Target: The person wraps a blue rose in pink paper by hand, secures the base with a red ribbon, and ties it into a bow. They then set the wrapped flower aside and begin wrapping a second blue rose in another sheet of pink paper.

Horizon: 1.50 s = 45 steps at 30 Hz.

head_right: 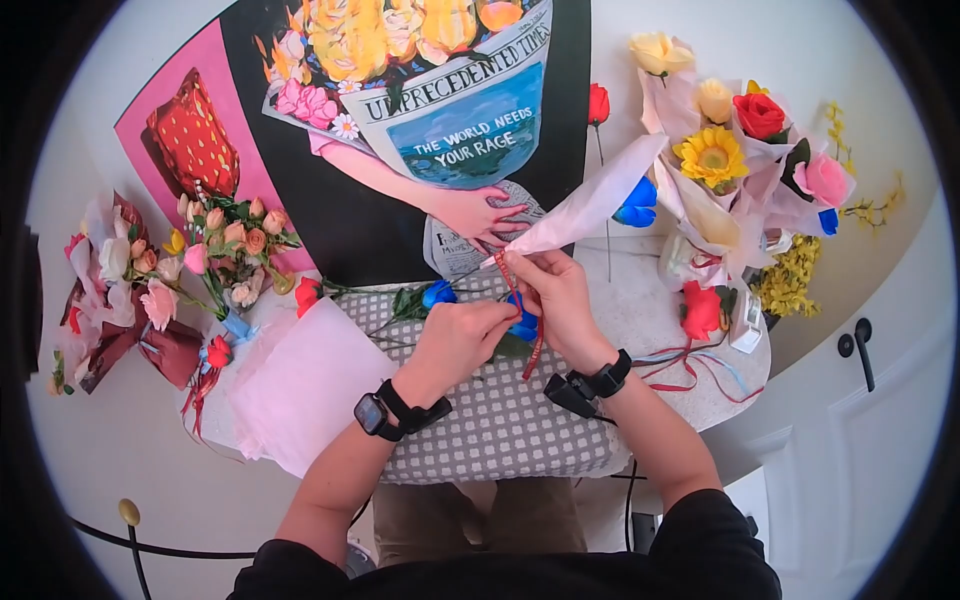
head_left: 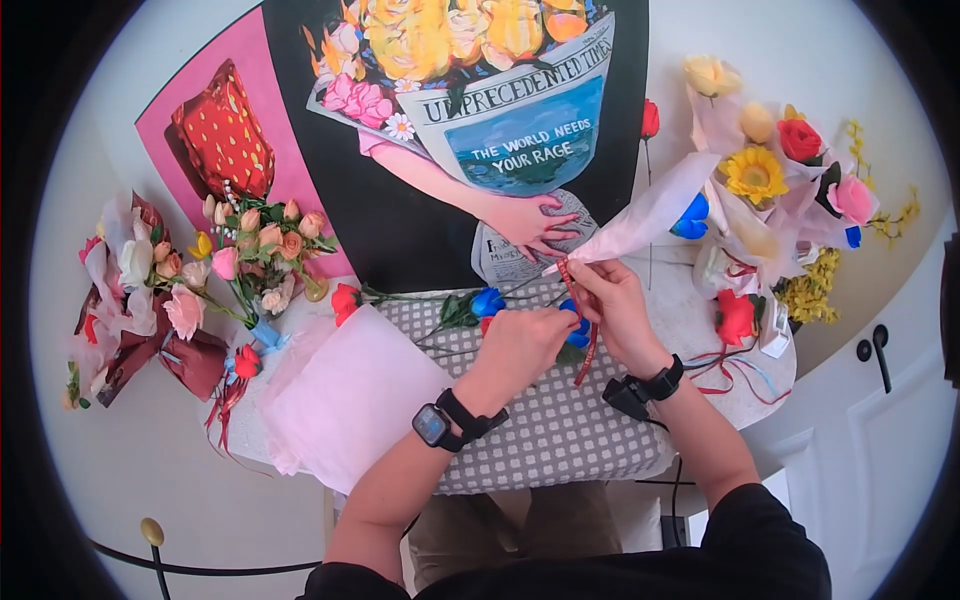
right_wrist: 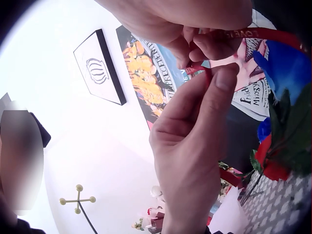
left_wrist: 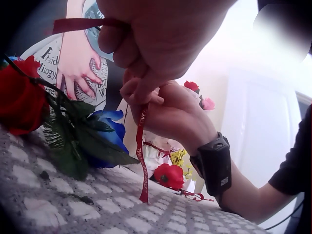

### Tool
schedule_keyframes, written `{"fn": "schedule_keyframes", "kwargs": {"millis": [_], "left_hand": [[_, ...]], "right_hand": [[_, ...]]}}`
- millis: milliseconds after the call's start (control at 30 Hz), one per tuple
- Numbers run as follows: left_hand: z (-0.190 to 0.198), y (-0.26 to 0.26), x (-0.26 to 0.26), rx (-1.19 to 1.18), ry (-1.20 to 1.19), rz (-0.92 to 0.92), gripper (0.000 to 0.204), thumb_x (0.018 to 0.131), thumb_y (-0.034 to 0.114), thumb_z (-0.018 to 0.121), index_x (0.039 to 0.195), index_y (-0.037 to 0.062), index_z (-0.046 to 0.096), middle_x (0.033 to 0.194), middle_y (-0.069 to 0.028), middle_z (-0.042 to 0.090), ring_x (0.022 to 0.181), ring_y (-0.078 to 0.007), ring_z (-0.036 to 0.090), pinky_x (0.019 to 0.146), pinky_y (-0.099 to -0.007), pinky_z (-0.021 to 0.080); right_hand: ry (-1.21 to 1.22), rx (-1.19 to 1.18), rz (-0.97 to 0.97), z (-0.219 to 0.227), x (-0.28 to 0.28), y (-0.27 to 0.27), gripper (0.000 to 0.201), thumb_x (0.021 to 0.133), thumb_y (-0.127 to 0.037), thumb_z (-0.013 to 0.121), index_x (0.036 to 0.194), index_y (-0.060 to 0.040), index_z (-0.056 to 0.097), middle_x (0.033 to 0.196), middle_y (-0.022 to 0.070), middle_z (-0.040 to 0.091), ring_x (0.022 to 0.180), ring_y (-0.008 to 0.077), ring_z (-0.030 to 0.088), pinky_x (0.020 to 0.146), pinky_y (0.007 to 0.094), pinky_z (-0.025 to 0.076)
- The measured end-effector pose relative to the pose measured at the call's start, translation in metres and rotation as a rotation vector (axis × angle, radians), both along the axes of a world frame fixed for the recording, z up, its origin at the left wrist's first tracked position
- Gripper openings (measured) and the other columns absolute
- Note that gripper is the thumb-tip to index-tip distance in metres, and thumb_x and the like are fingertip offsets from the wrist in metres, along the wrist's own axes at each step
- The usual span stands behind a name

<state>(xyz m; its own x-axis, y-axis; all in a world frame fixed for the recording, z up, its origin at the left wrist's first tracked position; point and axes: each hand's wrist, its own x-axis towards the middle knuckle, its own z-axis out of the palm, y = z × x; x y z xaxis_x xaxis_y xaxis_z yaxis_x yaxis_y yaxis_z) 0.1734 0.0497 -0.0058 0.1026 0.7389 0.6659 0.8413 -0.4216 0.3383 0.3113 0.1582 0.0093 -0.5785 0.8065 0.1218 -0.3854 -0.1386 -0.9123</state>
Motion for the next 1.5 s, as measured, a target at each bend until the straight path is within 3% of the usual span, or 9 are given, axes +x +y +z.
{"fn": "schedule_keyframes", "kwargs": {"millis": [333, 533, 633, 700, 867, 933, 1033, 1200, 1500], "left_hand": [[-0.004, 0.003, -0.001, -0.04, 0.181, 0.051, 0.014, 0.089, 0.019, 0.072, 0.089, 0.0062, 0.068, 0.076, -0.0086, 0.064, 0.066, -0.0285, 0.066, 0.057, -0.0406, 0.052], [0.031, -0.012, 0.006, 0.116, 0.266, 0.11, 0.021, 0.084, 0.02, 0.078, 0.094, 0.0047, 0.068, 0.083, -0.0086, 0.065, 0.066, -0.0266, 0.065, 0.058, -0.0365, 0.051], [0.037, -0.012, -0.003, 0.406, 0.1, 0.118, 0.019, 0.083, 0.01, 0.077, 0.098, 0.0035, 0.068, 0.09, -0.0086, 0.065, 0.064, -0.0224, 0.062, 0.059, -0.0331, 0.05], [0.043, -0.011, -0.005, 0.307, -0.265, 0.182, 0.015, 0.083, 0.002, 0.074, 0.097, 0.0016, 0.068, 0.093, -0.0099, 0.066, 0.065, -0.019, 0.059, 0.059, -0.0298, 0.048], [0.03, 0.003, -0.018, 0.273, -0.268, 0.14, 0.015, 0.087, 0.005, 0.074, 0.1, -0.0004, 0.071, 0.094, -0.0106, 0.069, 0.075, -0.0199, 0.061, 0.072, -0.0301, 0.05], [0.026, 0.002, -0.016, 0.049, -0.483, 0.077, 0.015, 0.089, 0.007, 0.074, 0.102, -0.0008, 0.073, 0.094, -0.0097, 0.07, 0.082, -0.0181, 0.062, 0.078, -0.0307, 0.05], [0.029, 0.0, -0.014, 0.026, -0.59, 0.059, 0.014, 0.091, 0.007, 0.073, 0.102, -0.0012, 0.074, 0.093, -0.0087, 0.071, 0.085, -0.0156, 0.063, 0.079, -0.0295, 0.05], [0.03, 0.001, -0.015, 0.043, -0.573, 0.053, 0.014, 0.091, 0.006, 0.072, 0.103, -0.0013, 0.074, 0.094, -0.0084, 0.072, 0.085, -0.0147, 0.063, 0.079, -0.0293, 0.05], [0.025, 0.003, -0.018, 0.058, -0.575, 0.033, 0.014, 0.089, 0.004, 0.074, 0.102, -0.0013, 0.073, 0.092, -0.007, 0.071, 0.083, -0.0136, 0.062, 0.077, -0.0277, 0.049]], "right_hand": [[0.024, 0.035, 0.001, -0.004, -0.005, -0.007, 0.017, 0.096, -0.014, 0.073, 0.105, 0.0001, 0.07, 0.08, -0.0029, 0.065, 0.055, -0.0012, 0.04, 0.045, 0.0183, 0.025], [-0.014, 0.059, -0.048, 0.0, -0.001, -0.006, 0.018, 0.098, -0.018, 0.071, 0.105, -0.0011, 0.07, 0.082, -0.0043, 0.066, 0.057, -0.0028, 0.041, 0.047, 0.0177, 0.026], [-0.051, 0.091, -0.057, 0.005, -0.002, -0.011, 0.019, 0.098, -0.02, 0.071, 0.105, -0.0019, 0.07, 0.081, -0.0053, 0.065, 0.059, -0.0032, 0.041, 0.048, 0.0175, 0.027], [-0.079, 0.088, -0.046, 0.003, -0.003, -0.011, 0.019, 0.098, -0.02, 0.072, 0.105, -0.0023, 0.071, 0.081, -0.0053, 0.064, 0.059, -0.0027, 0.041, 0.049, 0.0181, 0.026], [-0.027, 0.098, 0.002, -0.001, -0.003, -0.01, 0.019, 0.096, -0.018, 0.073, 0.107, -0.0022, 0.072, 0.083, -0.0038, 0.067, 0.059, -0.0016, 0.04, 0.049, 0.0199, 0.023], [-0.019, 0.087, -0.002, 0.0, -0.003, -0.011, 0.019, 0.096, -0.018, 0.074, 0.107, -0.002, 0.072, 0.084, -0.0033, 0.067, 0.059, -0.0013, 0.04, 0.049, 0.0203, 0.023], [-0.013, 0.086, 0.014, 0.0, -0.002, -0.01, 0.019, 0.095, -0.017, 0.075, 0.106, -0.0019, 0.073, 0.084, -0.0031, 0.067, 0.059, -0.0009, 0.041, 0.049, 0.0201, 0.024], [-0.068, 0.143, 0.038, 0.0, -0.002, -0.012, 0.017, 0.093, -0.017, 0.077, 0.102, -0.0028, 0.074, 0.085, -0.0019, 0.069, 0.06, 0.0022, 0.048, 0.052, 0.0206, 0.033], [-0.071, 0.136, 0.057, -0.002, -0.003, -0.012, 0.019, 0.093, -0.018, 0.076, 0.104, -0.002, 0.074, 0.084, -0.0022, 0.067, 0.06, 0.0035, 0.05, 0.053, 0.021, 0.035]]}}
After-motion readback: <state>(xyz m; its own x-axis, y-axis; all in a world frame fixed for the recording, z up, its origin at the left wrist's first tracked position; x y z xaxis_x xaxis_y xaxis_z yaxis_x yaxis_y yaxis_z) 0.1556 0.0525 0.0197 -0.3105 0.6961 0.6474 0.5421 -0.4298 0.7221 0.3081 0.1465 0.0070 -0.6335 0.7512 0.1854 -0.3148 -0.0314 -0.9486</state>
